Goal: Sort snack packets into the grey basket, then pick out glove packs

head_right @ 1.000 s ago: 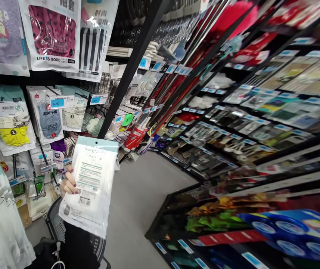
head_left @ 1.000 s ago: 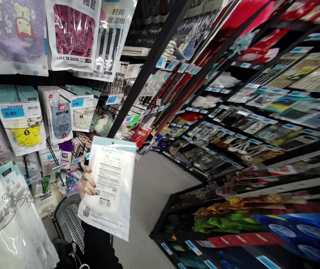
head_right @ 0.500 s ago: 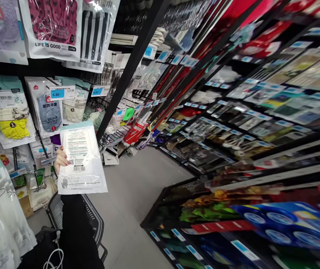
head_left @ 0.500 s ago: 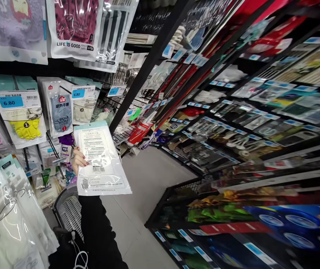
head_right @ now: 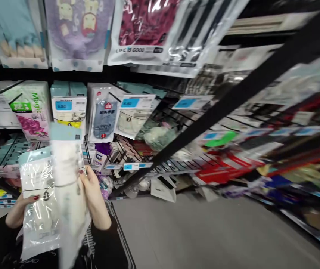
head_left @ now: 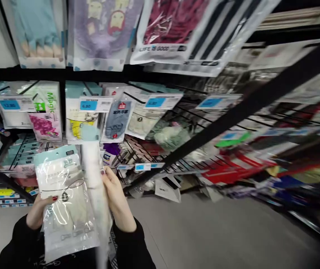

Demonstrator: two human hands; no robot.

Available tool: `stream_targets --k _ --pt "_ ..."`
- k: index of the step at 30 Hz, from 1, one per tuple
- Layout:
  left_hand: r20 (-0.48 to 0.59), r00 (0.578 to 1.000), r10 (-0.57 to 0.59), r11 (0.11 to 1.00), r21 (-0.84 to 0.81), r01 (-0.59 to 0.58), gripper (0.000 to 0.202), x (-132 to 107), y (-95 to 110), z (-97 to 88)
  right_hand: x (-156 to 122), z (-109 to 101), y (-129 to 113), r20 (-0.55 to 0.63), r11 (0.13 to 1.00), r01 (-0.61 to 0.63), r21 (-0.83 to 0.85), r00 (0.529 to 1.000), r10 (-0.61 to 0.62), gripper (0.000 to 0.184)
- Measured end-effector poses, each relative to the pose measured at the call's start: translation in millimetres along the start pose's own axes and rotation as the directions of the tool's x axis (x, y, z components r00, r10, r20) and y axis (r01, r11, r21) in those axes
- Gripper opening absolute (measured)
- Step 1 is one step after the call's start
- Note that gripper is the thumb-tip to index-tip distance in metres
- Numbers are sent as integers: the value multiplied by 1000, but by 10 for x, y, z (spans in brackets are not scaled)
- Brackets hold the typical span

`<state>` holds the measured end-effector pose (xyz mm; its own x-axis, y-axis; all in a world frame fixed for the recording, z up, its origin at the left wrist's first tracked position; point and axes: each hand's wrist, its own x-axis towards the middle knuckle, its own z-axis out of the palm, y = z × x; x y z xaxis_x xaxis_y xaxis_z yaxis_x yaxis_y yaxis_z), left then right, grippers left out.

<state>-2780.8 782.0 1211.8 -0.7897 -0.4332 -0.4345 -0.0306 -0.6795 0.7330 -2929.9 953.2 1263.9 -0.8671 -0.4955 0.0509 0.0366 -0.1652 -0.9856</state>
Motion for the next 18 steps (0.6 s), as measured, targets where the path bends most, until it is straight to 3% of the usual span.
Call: stream_targets --k 3,5,8,10,14,18 --pt "17 997 73 997 2 -73 62 44 -27 62 -59 219 55 -50 951 24 -308 998 -41 20" --pt "23 993 112 994 18 -112 57 57 -36 77 -90 278 98 -87 850 -9 -527 995 -44 18" --pt "33 993 117 993 24 -118 52 58 -44 63 -113 272 164 -109 726 -76 -683 994 1 26" --pt "20 994 104 995 9 -104 49 55 -66 42 -128 254 221 -107 694 -84 -715 994 11 33" --pt "2 996 90 995 -39 -90 39 55 -154 10 -198 281 371 -44 753 -77 -653 997 63 41" --pt "15 999 30 994 -104 -28 32 53 -190 -5 -292 370 467 -76 751 -124 -648 992 98 47"
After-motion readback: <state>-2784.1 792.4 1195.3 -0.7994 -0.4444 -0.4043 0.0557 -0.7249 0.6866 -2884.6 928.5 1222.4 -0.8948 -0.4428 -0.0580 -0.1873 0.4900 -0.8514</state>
